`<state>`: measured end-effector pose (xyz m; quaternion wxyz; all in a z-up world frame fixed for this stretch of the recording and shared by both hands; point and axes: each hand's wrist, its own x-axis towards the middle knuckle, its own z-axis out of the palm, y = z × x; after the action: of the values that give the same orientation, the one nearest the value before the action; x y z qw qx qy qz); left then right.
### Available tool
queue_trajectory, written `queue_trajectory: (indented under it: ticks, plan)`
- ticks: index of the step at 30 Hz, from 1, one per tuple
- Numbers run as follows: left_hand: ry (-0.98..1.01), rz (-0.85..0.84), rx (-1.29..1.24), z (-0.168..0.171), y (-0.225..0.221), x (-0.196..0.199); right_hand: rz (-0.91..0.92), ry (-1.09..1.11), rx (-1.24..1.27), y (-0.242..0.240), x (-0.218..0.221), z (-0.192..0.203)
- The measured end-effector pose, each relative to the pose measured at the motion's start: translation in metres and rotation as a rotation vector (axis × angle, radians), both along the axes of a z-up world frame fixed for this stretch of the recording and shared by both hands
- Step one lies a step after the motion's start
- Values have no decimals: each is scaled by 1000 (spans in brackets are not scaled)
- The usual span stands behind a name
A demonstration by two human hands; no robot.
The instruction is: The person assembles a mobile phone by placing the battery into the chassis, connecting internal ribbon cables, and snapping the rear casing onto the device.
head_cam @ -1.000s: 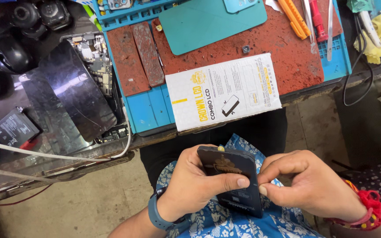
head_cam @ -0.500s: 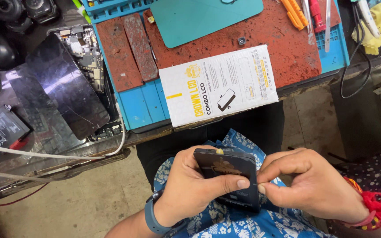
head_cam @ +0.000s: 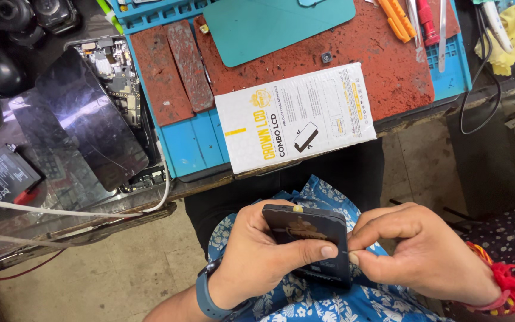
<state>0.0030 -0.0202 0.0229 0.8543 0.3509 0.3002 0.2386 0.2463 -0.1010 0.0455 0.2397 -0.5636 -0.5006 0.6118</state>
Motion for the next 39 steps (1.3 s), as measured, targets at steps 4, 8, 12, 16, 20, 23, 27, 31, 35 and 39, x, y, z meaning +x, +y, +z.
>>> queue_trajectory:
  ticks: [4, 8, 12, 16, 20, 23, 27, 31, 35, 39]
  plan:
    - [6, 1, 31, -1, 0, -1, -1, -1, -27, 1, -1, 0]
    - [4, 0, 37, 0, 1, -1, 6, -5, -30, 1, 0, 0]
    - [6, -4, 35, 1, 2, 0, 5, -1, -54, 1, 0, -1]
    - [6, -5, 28, 1, 2, 0, -1, 19, -48, 0, 0, -1]
    - [4, -4, 32, 0, 1, 0, 4, 16, -27, 2, -1, 0]
    - [6, -3, 28, -2, 3, 0, -6, -73, -144, 6, -4, 2]
    - [-8, 2, 11, -3, 2, 0, -3, -38, -107, 7, -5, 3]
    - [-1, -4, 21, -3, 3, -1, 2, 0, -38, 5, -2, 1]
    - [0, -5, 12, -4, 3, -1, -4, -5, -37, 5, -3, -1]
    - [10, -10, 20, -4, 4, -2, 7, 1, 9, 7, -3, 1]
